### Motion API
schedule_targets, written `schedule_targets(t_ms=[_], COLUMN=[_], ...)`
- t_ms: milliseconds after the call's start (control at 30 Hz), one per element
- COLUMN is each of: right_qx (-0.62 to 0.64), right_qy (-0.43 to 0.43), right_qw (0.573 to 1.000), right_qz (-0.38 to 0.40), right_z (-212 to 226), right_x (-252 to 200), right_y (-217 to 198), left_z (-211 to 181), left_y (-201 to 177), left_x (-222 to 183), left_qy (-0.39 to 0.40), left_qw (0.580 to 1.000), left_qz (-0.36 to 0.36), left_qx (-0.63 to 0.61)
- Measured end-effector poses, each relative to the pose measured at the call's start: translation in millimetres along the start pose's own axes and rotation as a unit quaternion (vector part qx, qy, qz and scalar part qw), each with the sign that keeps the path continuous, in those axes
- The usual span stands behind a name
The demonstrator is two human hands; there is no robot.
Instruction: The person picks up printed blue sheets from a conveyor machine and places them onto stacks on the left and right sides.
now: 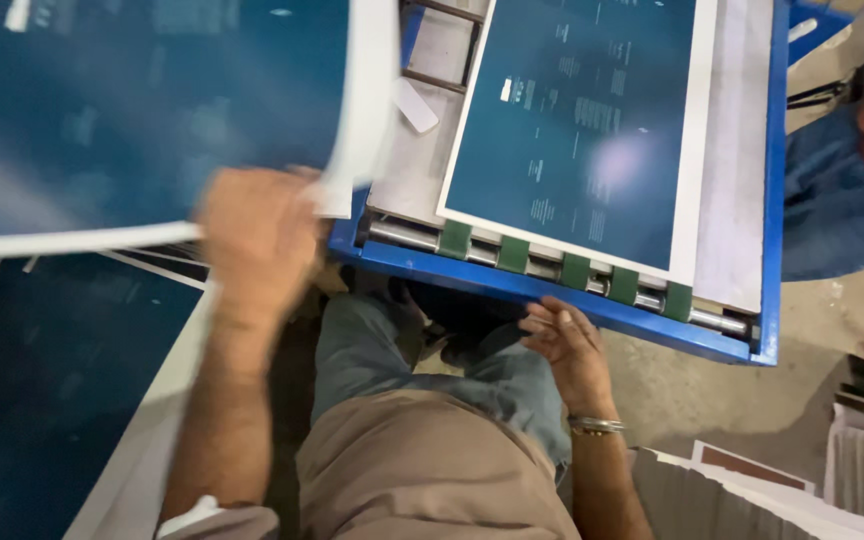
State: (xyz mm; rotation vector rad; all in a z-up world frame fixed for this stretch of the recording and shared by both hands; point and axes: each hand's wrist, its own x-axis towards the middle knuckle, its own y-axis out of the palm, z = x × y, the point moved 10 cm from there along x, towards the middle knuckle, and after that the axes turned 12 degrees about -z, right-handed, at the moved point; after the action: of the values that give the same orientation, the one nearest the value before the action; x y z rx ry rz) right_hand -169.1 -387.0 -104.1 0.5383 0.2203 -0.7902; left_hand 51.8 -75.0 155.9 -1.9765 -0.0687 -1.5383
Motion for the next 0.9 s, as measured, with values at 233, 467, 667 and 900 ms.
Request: schedule_targets(t_ms=[233, 467, 667, 900], right_qx=[0.075, 0.084, 0.123, 0.106], right_qy=[-0.019, -0.109, -0.169, -0.216], right_qw=[0.985, 0.979, 0.936, 0.893], right_qz=[0.157, -0.153, -0.282, -0.381], right_z=[21, 35, 55, 46], right_x=[-18, 42, 40, 18], right_y=[86, -50, -174, -254], left_z=[-182, -229, -191, -137], left_y=[70, 66, 120, 197], left_x=[-33, -132, -266, -388], left_qy=[0.086, 0.012, -0.192, -0.334], left_qw=[0.988, 0.82, 0.64, 0.65], left_qz=[0.122, 0.378, 0.582, 0.574], left_qx=[-0.031, -0.429, -0.463, -0.371])
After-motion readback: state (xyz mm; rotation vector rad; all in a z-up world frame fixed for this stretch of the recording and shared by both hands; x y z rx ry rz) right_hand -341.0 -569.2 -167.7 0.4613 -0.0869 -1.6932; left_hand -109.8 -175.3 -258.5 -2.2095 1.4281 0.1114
